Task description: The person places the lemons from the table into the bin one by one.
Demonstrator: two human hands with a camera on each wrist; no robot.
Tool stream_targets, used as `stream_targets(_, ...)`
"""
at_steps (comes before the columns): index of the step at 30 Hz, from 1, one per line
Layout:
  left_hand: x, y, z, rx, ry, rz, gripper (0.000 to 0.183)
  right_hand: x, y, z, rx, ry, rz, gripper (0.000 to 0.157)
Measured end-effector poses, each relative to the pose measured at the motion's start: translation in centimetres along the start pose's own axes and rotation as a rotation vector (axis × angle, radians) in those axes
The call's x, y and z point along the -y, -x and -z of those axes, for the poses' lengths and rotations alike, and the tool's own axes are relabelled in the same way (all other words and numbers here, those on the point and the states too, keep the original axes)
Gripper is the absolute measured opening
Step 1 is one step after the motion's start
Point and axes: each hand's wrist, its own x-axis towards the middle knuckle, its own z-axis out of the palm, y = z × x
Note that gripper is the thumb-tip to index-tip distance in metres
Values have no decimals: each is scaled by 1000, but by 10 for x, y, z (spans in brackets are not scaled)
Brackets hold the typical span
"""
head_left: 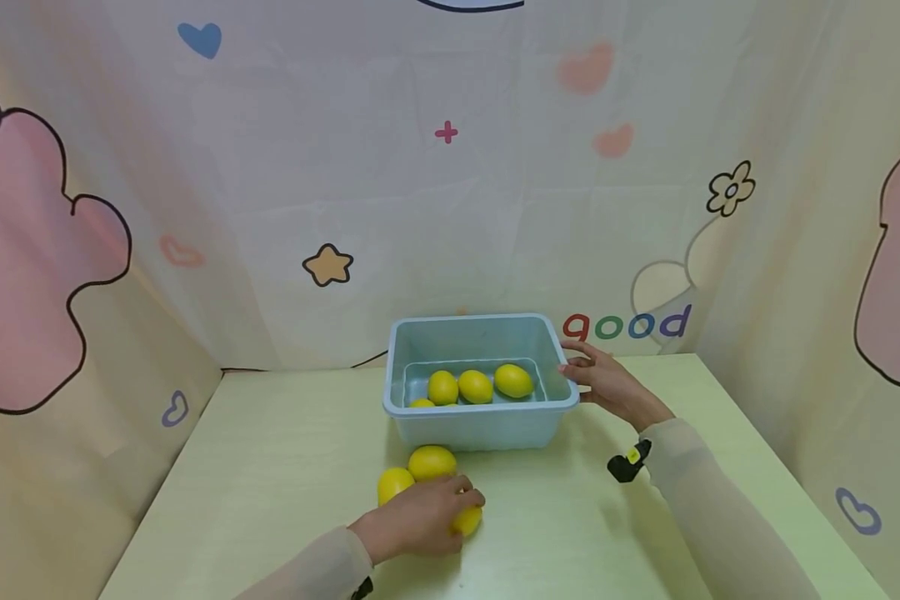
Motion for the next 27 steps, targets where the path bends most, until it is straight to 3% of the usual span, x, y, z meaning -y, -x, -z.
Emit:
stream_targets(6,-1,-2,-2,27,-27,-20,50,-1,1,-1,-13,-1,-11,65)
stream_targets(15,-1,-6,-15,10,-102,6,52,-2,0,-1,-12,-4,2,67)
stream_targets(27,-3,-6,-13,-42,-173,-19,46,0,0,-1,-15,-7,-12,66)
